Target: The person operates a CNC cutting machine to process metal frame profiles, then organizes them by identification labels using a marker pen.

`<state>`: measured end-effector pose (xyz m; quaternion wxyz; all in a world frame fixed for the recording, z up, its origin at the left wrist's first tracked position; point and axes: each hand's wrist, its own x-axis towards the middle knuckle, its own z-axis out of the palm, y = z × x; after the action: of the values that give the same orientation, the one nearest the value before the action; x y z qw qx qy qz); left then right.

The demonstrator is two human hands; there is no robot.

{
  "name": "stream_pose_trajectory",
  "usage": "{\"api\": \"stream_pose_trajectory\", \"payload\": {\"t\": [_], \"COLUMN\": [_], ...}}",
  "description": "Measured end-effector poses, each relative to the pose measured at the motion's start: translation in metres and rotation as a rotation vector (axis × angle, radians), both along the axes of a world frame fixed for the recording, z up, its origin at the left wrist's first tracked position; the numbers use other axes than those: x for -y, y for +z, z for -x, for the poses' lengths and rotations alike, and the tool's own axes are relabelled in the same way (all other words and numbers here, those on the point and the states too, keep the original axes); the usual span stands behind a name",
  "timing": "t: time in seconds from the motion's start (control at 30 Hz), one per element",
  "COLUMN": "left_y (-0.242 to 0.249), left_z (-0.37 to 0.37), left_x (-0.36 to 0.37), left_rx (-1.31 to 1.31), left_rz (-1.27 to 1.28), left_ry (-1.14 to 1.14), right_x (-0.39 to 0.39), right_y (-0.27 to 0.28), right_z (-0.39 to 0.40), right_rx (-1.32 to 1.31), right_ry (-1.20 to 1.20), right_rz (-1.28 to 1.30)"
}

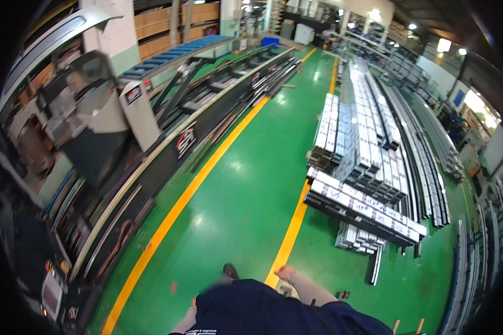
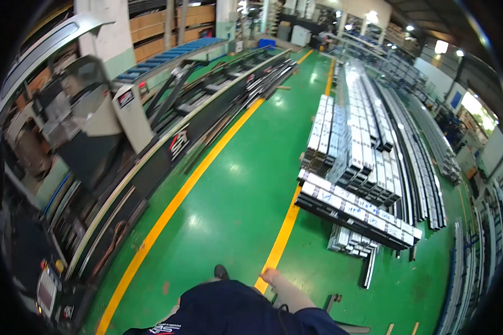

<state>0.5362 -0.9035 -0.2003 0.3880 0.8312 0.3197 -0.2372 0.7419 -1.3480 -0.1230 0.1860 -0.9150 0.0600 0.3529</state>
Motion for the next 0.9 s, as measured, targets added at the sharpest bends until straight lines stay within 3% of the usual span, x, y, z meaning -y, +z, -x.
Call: {"api": "stream_pose_trajectory", "payload": {"t": [0.07,0.17,0.23,0.33,0.43,0.5,0.6,0.63,0.73,0.83,0.9], "left_y": [0.014,0.040,0.093,0.130,0.142,0.136,0.100,0.098,0.093,0.073,0.063], "left_z": [-0.108,-0.272,-0.384,-0.534,-0.664,-0.718,-0.780,-0.794,-0.825,-0.860,-0.882], "left_x": [-0.012,-0.025,-0.009,0.029,0.086,0.118,0.142,0.147,0.152,0.149,0.151], "left_rx": [-0.022,-0.086,0.042,0.156,0.215,0.201,0.074,0.006,-0.034,-0.076,-0.144], "left_rz": [0.064,0.356,0.407,0.454,0.559,0.577,0.449,0.411,0.364,0.267,0.126], "left_ry": [-0.039,0.267,0.173,0.115,0.152,0.148,-0.043,-0.101,-0.087,-0.082,-0.143], "right_x": [0.039,0.065,0.073,0.069,0.069,0.073,0.111,0.120,0.156,0.201,0.212], "right_y": [0.009,0.018,0.017,-0.004,-0.081,-0.087,-0.170,-0.169,0.000,0.029,0.066], "right_z": [-0.030,-0.068,-0.097,-0.136,-0.181,-0.227,-0.301,-0.342,-0.481,-0.613,-0.693], "right_rx": [0.036,0.070,0.059,0.006,-0.159,-0.242,-0.072,-0.065,-0.063,0.183,0.278], "right_ry": [-0.026,-0.617,-1.055,-0.936,-0.727,-0.597,-0.843,-0.761,-0.689,-0.839,-1.047], "right_rz": [-0.020,-0.163,-0.386,-0.060,-0.177,-0.350,-0.599,-0.451,-0.031,-0.156,-0.463]}}
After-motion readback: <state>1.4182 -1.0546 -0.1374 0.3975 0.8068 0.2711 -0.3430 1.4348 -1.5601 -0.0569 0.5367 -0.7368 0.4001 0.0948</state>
